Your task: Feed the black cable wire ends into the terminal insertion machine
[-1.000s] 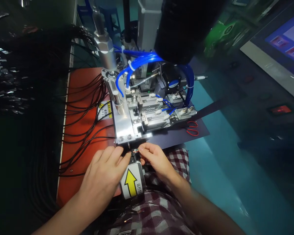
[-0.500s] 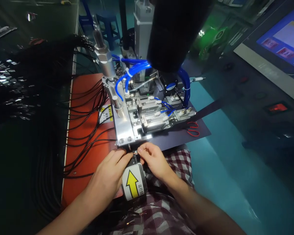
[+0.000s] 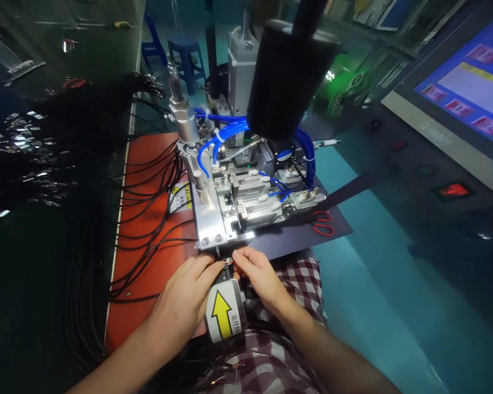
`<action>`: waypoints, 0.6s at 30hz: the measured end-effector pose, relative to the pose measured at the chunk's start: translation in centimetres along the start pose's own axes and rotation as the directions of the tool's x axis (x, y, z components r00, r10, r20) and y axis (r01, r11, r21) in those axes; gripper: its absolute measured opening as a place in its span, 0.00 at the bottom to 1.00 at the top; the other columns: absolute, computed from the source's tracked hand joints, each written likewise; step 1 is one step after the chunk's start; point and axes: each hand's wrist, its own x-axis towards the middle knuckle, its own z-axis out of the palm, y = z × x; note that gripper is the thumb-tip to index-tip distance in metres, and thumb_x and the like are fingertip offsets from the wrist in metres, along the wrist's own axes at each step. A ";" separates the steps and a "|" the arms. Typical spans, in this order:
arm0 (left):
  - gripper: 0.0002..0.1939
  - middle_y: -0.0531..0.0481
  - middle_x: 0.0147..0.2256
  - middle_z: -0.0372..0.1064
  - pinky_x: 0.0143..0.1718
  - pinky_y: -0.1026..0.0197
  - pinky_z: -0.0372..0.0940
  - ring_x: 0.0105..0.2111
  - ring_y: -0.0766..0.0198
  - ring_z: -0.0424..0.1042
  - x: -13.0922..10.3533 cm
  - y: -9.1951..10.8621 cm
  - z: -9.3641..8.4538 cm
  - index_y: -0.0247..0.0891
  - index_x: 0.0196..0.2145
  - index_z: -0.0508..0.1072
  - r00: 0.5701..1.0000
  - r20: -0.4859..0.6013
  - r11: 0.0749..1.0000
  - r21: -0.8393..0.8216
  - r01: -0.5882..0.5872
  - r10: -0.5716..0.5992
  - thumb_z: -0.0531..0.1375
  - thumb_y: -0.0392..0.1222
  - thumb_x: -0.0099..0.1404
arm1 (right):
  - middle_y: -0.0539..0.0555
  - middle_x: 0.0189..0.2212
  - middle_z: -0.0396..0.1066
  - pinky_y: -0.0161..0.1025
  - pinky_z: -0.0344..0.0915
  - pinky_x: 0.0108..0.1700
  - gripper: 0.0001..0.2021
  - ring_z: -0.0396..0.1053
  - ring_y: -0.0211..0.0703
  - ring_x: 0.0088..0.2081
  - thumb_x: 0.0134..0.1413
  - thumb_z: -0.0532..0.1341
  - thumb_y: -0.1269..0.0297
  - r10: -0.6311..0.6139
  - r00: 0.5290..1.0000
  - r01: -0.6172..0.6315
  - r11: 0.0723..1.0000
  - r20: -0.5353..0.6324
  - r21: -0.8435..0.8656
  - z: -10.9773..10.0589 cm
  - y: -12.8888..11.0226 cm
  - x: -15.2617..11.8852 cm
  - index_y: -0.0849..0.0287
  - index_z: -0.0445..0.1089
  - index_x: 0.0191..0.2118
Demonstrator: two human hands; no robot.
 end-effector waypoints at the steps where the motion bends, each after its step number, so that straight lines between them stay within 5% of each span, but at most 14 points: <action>1: 0.16 0.43 0.38 0.67 0.35 0.58 0.67 0.36 0.59 0.66 0.0 -0.1 0.1 0.33 0.47 0.70 1.000 0.004 1.000 -0.012 0.000 0.000 0.48 0.31 0.65 | 0.46 0.18 0.63 0.35 0.56 0.27 0.16 0.59 0.35 0.20 0.50 0.60 0.51 -0.013 1.000 0.013 0.999 -0.003 -0.030 0.0 0.0 0.0 0.59 0.63 0.25; 7: 0.17 0.43 0.41 0.66 0.38 0.59 0.67 0.38 0.59 0.65 -0.6 -0.3 0.5 0.32 0.48 0.68 0.999 0.034 1.000 -0.030 0.009 -0.008 0.49 0.29 0.64 | 0.45 0.16 0.62 0.35 0.55 0.26 0.14 0.58 0.36 0.20 0.51 0.59 0.52 -0.062 0.997 0.057 0.991 -0.039 -0.118 0.1 0.0 0.0 0.58 0.62 0.26; 12: 0.19 0.40 0.44 0.65 0.40 0.53 0.66 0.41 0.54 0.65 -0.9 0.0 1.0 0.31 0.52 0.64 0.993 0.116 0.997 0.081 0.013 -0.022 0.49 0.29 0.63 | 0.44 0.16 0.60 0.34 0.52 0.25 0.16 0.55 0.33 0.19 0.51 0.60 0.53 0.011 1.000 -0.011 1.000 0.013 -0.029 0.1 -0.1 -0.1 0.59 0.61 0.24; 18: 0.18 0.41 0.42 0.66 0.37 0.55 0.68 0.38 0.56 0.66 -0.9 0.1 1.1 0.32 0.51 0.65 0.999 0.044 0.993 0.117 -0.002 -0.003 0.49 0.29 0.64 | 0.45 0.19 0.62 0.34 0.54 0.27 0.17 0.58 0.34 0.21 0.49 0.60 0.49 0.019 1.000 -0.018 0.997 -0.005 0.078 -0.4 0.3 0.0 0.61 0.65 0.27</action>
